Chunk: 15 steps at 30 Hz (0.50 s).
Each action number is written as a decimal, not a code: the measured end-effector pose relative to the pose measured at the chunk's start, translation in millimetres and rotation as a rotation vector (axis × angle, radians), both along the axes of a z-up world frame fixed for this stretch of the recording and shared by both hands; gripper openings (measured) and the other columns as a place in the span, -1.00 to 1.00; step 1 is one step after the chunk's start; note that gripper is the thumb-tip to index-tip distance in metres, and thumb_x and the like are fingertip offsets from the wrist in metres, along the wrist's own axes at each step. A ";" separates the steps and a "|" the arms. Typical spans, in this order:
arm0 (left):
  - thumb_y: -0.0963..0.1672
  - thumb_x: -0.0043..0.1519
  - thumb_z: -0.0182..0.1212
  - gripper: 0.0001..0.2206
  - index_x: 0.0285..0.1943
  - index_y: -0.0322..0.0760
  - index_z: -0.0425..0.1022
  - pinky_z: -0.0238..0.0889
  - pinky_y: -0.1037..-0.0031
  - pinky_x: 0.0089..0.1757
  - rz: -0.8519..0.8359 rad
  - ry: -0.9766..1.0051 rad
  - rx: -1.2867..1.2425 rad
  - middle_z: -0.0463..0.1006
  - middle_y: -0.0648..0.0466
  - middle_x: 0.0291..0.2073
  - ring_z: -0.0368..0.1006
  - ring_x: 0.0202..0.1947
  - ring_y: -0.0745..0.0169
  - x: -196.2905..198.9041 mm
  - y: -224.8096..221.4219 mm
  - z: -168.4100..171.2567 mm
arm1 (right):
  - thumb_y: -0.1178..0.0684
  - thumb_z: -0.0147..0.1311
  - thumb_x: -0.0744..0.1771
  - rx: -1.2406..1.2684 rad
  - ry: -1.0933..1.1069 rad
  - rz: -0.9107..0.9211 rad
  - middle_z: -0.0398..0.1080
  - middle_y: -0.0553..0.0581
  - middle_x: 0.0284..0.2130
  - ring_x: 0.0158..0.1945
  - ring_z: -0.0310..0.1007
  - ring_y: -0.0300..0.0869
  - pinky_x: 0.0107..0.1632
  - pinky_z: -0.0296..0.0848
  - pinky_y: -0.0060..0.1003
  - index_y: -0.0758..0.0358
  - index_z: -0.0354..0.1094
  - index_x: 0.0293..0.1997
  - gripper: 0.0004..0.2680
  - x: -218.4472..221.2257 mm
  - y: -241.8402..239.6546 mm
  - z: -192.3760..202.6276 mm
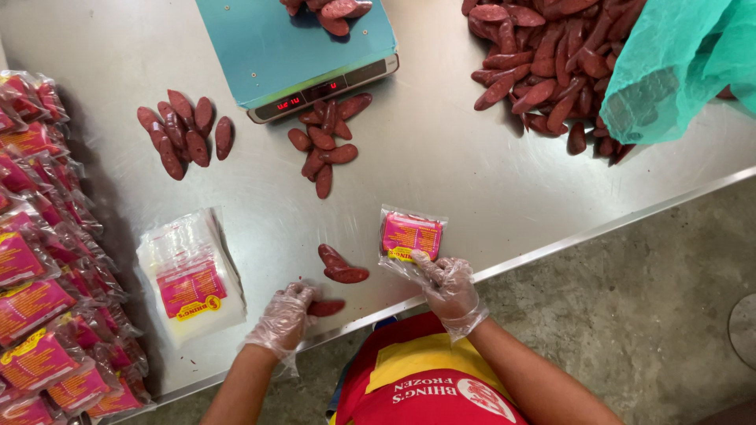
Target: The person places red sausage pieces into clear plastic bags on a stainless steel table. They weigh the sausages on a digital scale, seal the bags, and stack the finished packages. A coworker assists by weighing and moving sausages in the background.
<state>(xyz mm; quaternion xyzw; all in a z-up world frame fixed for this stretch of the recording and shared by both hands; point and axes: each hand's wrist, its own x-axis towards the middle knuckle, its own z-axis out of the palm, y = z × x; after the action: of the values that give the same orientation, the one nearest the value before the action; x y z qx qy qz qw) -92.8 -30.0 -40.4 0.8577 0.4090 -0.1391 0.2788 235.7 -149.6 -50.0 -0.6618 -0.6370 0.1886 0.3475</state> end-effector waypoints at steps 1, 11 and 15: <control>-0.14 0.10 0.30 -0.60 0.15 -0.19 0.47 0.33 0.24 0.06 -0.021 -0.008 0.026 0.49 -0.09 0.05 0.44 0.02 -0.10 -4.2 0.3 -7.7 | 0.23 0.21 0.22 0.032 0.000 -0.005 0.45 0.26 -0.47 -0.50 0.38 0.02 -0.41 0.34 -0.07 0.20 0.48 0.18 -0.62 -0.3 -0.3 -0.2; -0.14 0.36 0.09 -0.51 0.53 -0.10 0.27 0.37 0.42 -0.28 0.728 -0.619 -1.080 0.53 -0.12 -0.22 0.39 -0.37 0.23 54.3 -66.2 -33.7 | 0.16 0.20 0.30 -0.033 0.219 -0.003 0.40 0.19 -0.48 -0.46 0.37 -0.08 -0.36 0.38 -0.17 0.17 0.52 0.13 -0.73 -0.3 -3.4 -0.4; -0.19 0.32 0.04 -0.54 0.46 -0.15 0.28 0.46 0.50 -0.16 1.012 -0.785 -1.294 0.58 0.03 -0.06 0.48 -0.27 0.31 113.4 -73.0 -19.6 | 0.15 0.17 0.31 -0.072 0.264 0.041 0.42 0.15 -0.42 -0.39 0.37 -0.13 -0.30 0.38 -0.21 0.17 0.50 0.17 -0.71 3.9 -6.6 -2.1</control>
<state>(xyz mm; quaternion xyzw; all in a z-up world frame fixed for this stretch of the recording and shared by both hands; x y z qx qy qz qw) 20.6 -103.0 -59.9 0.2375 0.4542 0.0994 0.8529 239.7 -156.2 -52.1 -0.6300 -0.5921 0.3039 0.4001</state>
